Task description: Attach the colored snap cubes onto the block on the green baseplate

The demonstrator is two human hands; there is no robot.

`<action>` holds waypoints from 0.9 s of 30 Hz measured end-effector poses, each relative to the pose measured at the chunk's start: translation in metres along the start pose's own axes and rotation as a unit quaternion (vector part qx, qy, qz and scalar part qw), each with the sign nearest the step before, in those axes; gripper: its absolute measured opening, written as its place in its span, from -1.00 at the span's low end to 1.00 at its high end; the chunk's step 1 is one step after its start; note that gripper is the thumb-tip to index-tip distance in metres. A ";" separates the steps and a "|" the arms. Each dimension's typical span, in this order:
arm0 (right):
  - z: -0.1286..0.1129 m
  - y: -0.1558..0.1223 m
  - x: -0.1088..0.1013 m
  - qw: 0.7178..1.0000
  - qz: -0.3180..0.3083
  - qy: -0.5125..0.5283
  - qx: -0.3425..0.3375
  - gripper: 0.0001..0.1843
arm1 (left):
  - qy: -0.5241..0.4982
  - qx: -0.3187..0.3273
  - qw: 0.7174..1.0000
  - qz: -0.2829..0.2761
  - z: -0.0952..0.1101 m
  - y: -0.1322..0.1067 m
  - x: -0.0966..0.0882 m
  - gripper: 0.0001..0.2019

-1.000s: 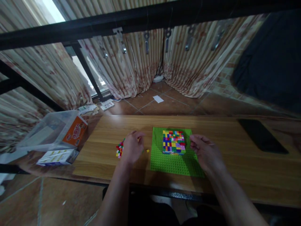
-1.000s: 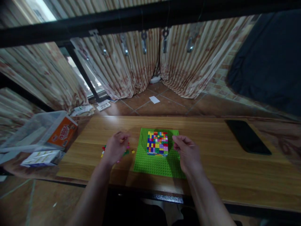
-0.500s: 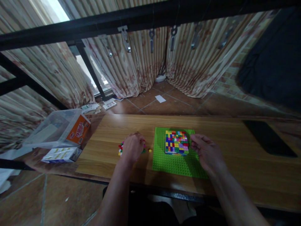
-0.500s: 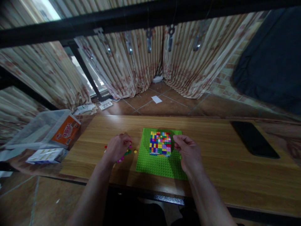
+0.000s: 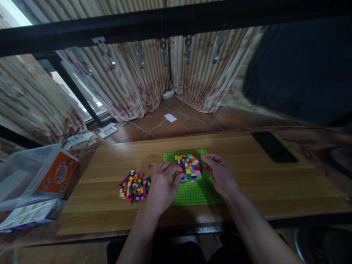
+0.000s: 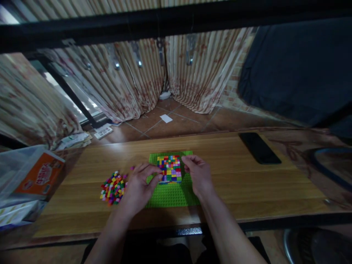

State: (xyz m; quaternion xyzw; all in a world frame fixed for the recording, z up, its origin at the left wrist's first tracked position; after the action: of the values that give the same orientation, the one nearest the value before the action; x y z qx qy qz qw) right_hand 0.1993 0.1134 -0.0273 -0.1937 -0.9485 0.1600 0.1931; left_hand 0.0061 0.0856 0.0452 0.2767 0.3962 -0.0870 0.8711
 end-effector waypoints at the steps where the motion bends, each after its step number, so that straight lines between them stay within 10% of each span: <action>1: 0.000 0.000 0.001 1.000 0.000 -0.003 0.000 -0.65 | -0.002 0.015 1.000 -0.002 0.008 0.002 0.006 -0.92; 27: 0.005 -0.006 0.012 0.990 -0.067 -0.127 0.011 -0.61 | 0.087 0.022 0.996 0.015 0.022 0.022 0.031 -0.88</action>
State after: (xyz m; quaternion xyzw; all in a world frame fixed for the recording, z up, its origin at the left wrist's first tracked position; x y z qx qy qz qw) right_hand 0.1850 0.1125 -0.0255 -0.1058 -0.9743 0.1806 0.0838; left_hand 0.0489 0.0943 0.0435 0.3085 0.4640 -0.0583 0.8283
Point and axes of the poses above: each hand's wrist, its own y-axis towards the middle knuckle, its own x-axis out of the palm, z = x × y, the point moved 9 cm from there along y, towards the middle knuckle, and after that the axes turned 7 degrees about x, right-handed, at the moved point
